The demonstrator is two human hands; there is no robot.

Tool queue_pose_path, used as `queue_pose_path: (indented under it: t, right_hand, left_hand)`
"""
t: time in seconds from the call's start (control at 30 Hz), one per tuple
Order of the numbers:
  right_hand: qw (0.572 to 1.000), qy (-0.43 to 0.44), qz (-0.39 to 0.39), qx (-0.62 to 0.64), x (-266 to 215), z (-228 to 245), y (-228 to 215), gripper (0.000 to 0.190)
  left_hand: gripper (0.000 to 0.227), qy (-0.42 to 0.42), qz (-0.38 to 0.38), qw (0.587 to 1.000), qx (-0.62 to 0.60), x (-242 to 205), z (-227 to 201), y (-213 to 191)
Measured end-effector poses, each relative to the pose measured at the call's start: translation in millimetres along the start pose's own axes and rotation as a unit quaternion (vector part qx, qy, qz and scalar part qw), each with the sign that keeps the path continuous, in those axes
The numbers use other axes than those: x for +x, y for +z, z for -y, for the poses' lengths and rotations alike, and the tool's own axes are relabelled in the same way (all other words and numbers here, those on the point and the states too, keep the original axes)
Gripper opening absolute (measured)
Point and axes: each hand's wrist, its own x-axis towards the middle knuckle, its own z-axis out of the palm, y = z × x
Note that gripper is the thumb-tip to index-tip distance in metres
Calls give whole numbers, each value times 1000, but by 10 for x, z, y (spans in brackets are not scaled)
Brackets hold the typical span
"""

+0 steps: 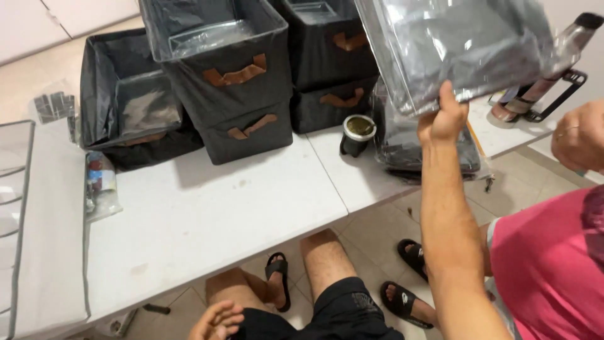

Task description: Unpacking and unfolding fabric storage boxes from plastic packaging and inserting bottom supports.

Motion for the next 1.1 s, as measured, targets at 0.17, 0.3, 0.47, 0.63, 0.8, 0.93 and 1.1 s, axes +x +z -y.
queue_pose_path:
  t: [0.17, 0.3, 0.47, 0.63, 0.8, 0.93, 1.1]
  right_hand:
    - [995, -11, -94, 27, -196, -110, -422, 17]
    - [987, -23, -153, 53, -373, -168, -752, 25]
    - [967, -58, -242, 52, -571, -2, -810, 24]
    - [956, -18, -289, -56, -591, -28, -1031, 10]
    - [968, 100, -216, -85, -641, -141, -1378, 19]
    - [947, 195, -132, -217, -915, -33, -1675, 31]
    - [876, 249, -134, -390, -2262, 200, -1341, 59]
  left_hand:
    - [56, -67, -19, 994, 81, -73, -275, 436]
    - [53, -47, -13, 995, 92, -55, -296, 541]
    - [51, -11, 37, 991, 125, 113, -213, 593]
    - [70, -160, 106, 973, 130, 443, 9, 669]
    - [66, -171, 129, 973, 87, 477, 85, 993]
    - [125, -166, 345, 913, 142, 1062, 651, 591]
    - [64, -217, 196, 943, 157, 335, -514, 1452]
